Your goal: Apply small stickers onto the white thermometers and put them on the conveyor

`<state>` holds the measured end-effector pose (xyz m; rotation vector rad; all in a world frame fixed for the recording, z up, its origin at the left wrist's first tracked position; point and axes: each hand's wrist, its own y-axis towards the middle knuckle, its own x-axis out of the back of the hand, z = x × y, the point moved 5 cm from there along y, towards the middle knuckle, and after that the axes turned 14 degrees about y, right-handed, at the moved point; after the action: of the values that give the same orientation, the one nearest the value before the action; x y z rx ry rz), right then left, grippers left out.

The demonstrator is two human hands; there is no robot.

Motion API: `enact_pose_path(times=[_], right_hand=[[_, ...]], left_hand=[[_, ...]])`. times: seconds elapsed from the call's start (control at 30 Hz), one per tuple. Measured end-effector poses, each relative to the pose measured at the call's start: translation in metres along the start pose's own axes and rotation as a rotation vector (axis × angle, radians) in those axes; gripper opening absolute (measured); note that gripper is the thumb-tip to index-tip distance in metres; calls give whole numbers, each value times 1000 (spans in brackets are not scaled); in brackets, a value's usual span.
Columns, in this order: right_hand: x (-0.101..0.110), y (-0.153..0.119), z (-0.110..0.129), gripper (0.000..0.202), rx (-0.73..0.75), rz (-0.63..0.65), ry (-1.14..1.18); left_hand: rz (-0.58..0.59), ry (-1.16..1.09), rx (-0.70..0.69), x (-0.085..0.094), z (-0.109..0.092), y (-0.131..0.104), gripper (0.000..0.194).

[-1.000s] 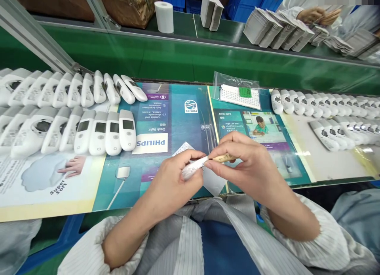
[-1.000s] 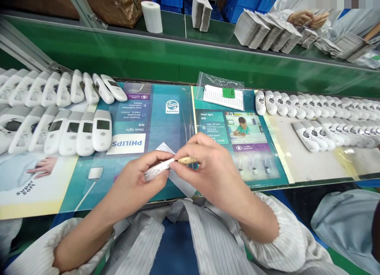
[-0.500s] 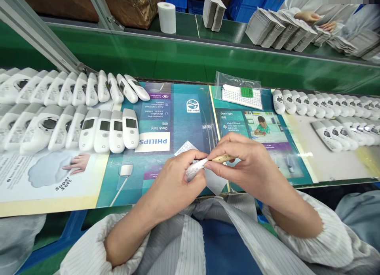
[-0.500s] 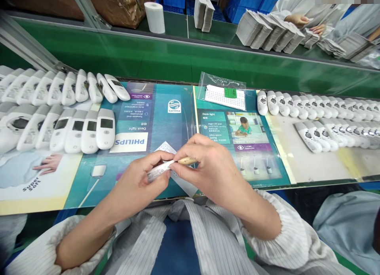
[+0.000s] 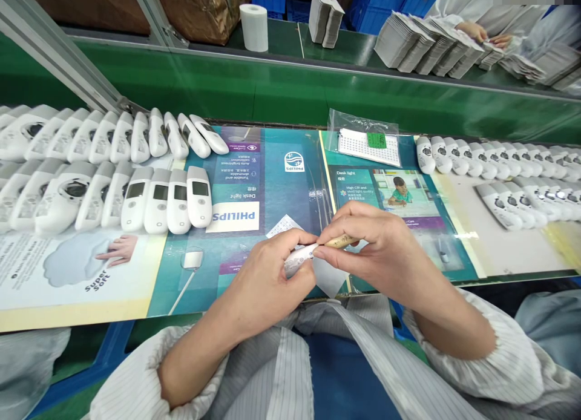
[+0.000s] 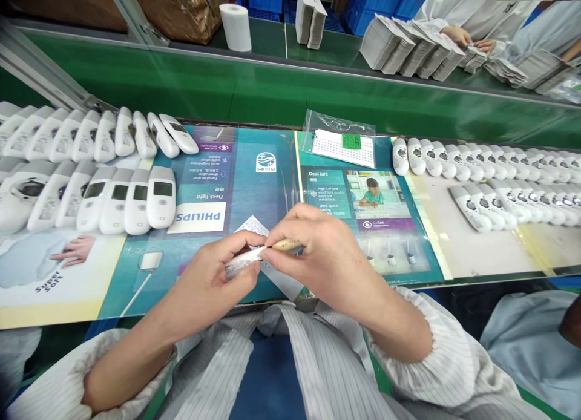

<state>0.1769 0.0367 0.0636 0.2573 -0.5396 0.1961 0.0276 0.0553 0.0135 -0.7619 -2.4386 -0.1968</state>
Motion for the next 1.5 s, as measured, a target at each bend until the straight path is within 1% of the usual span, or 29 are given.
enact_pose_path(times=[0.17, 0.53, 0.87, 1.1, 1.23, 1.3, 1.43, 1.47, 1.5], right_hand=[[1, 0, 0, 6, 19, 4, 6], [3, -2, 2, 10, -14, 21, 23], [3, -3, 2, 9, -17, 31, 5], [3, -3, 3, 8, 18, 28, -12], [4, -3, 6, 4, 88, 28, -75], [8, -4, 11, 6, 140, -9, -134], [28, -7, 17, 10, 197, -221, -206], [31, -9, 16, 13, 199, -249, -195], [33, -10, 14, 19, 194, -247, -169]], left_hand=[[2, 12, -14, 2, -3, 0, 24], [0, 30, -10, 2, -6, 0, 25], [2, 32, -12, 2, -7, -1, 23], [-6, -12, -45, 0, -4, -1, 25], [-27, -111, -52, 1, -3, -1, 23], [-41, -173, -45, 3, -3, 0, 22], [-30, -326, -7, 2, 3, 1, 19], [-31, -376, 1, 2, 5, 2, 19], [-32, -431, 7, 2, 7, 2, 19]])
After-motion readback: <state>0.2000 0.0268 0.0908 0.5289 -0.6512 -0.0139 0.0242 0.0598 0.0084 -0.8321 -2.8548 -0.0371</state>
